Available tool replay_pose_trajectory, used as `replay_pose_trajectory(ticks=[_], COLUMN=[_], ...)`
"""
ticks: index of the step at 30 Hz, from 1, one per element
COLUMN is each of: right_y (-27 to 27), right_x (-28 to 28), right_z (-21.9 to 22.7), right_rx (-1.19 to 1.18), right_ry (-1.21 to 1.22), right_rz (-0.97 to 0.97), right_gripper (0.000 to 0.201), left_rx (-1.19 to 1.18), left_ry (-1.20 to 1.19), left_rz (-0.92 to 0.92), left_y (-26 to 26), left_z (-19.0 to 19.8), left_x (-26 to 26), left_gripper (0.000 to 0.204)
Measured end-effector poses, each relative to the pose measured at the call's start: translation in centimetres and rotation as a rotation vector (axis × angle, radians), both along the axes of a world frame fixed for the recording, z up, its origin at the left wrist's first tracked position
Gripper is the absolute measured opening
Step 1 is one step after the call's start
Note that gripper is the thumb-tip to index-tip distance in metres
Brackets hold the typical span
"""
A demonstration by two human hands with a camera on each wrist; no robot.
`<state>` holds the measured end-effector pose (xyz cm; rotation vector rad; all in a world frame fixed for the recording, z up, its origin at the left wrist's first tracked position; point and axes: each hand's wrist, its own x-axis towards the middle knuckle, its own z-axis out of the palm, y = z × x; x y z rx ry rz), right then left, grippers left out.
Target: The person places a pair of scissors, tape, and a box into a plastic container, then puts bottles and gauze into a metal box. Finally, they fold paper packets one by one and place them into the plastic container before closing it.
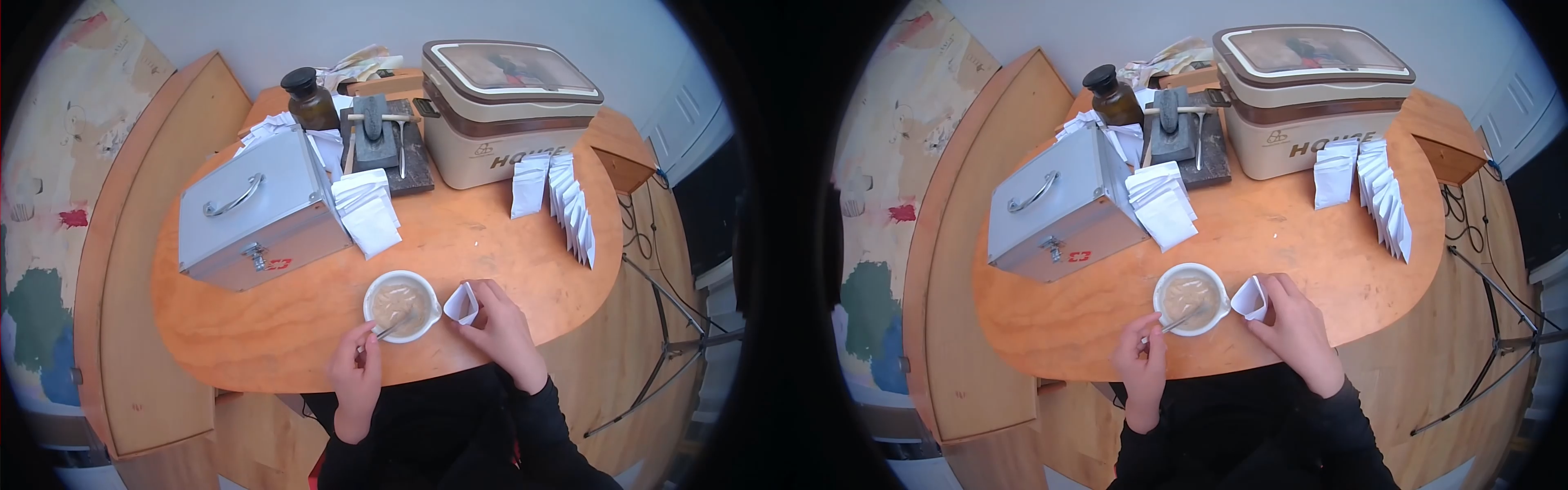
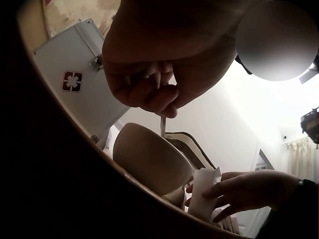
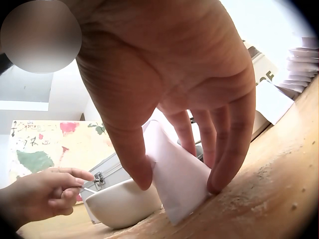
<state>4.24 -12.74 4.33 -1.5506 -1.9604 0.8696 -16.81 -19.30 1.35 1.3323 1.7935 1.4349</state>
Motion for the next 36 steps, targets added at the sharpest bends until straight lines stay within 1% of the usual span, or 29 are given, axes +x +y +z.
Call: replay_pose_trajectory(ticks=[4,7,10,13,16,19,22,25,27,29,31,34,36], right_y=[0.0,0.0,-0.1,-0.3,-0.3,-0.4,-0.1,1.9,4.9,8.4,11.8,14.7,15.3], right_x=[-0.1,-0.1,-0.2,-0.6,-1.0,-1.1,-0.5,1.9,4.3,6.9,9.3,10.4,10.1], right_z=[0.3,0.4,0.0,0.6,0.6,1.0,1.3,0.5,-0.5,-0.7,-1.8,-2.1,-2.4], right_rx=[-0.007,0.043,0.127,0.145,0.159,0.048,0.017,0.096,0.059,0.12,0.195,0.133,0.165], right_ry=[0.0,0.027,0.047,0.053,0.057,0.04,0.019,0.07,0.183,-0.057,0.003,-0.26,-0.418], right_rz=[0.009,0.04,0.091,0.119,0.136,0.097,0.091,0.004,-0.121,-0.223,-0.187,-0.322,-0.386], right_gripper=[0.047,0.047,0.048,0.049,0.049,0.046,0.045,0.043,0.044,0.041,0.041,0.042,0.048], left_rx=[-0.02,-0.012,0.035,0.132,0.173,0.243,0.309,0.173,0.19,0.183,0.156,0.164,0.153], left_ry=[-0.029,-0.225,-0.262,-0.16,0.248,0.437,0.402,0.227,0.257,0.263,0.231,0.226,0.219], left_rz=[-0.017,-0.004,-0.015,-0.02,-0.174,-0.264,-0.238,-0.117,-0.106,-0.107,-0.116,-0.136,-0.135], left_y=[0.0,-0.3,-0.8,-0.8,-0.9,-0.5,-0.4,-1.1,-1.0,-0.9,-0.9,-1.2,-1.4], left_z=[-0.6,0.4,1.1,1.3,1.2,1.8,1.2,0.5,0.3,0.1,-0.2,-0.9,-1.0], left_x=[-0.2,-0.1,-0.1,0.4,0.1,0.1,-0.1,-0.4,-1.0,-1.6,-1.8,-1.9,-1.8], left_gripper=[0.016,0.017,0.018,0.016,0.017,0.017,0.019,0.016,0.014,0.013,0.013,0.013,0.013])
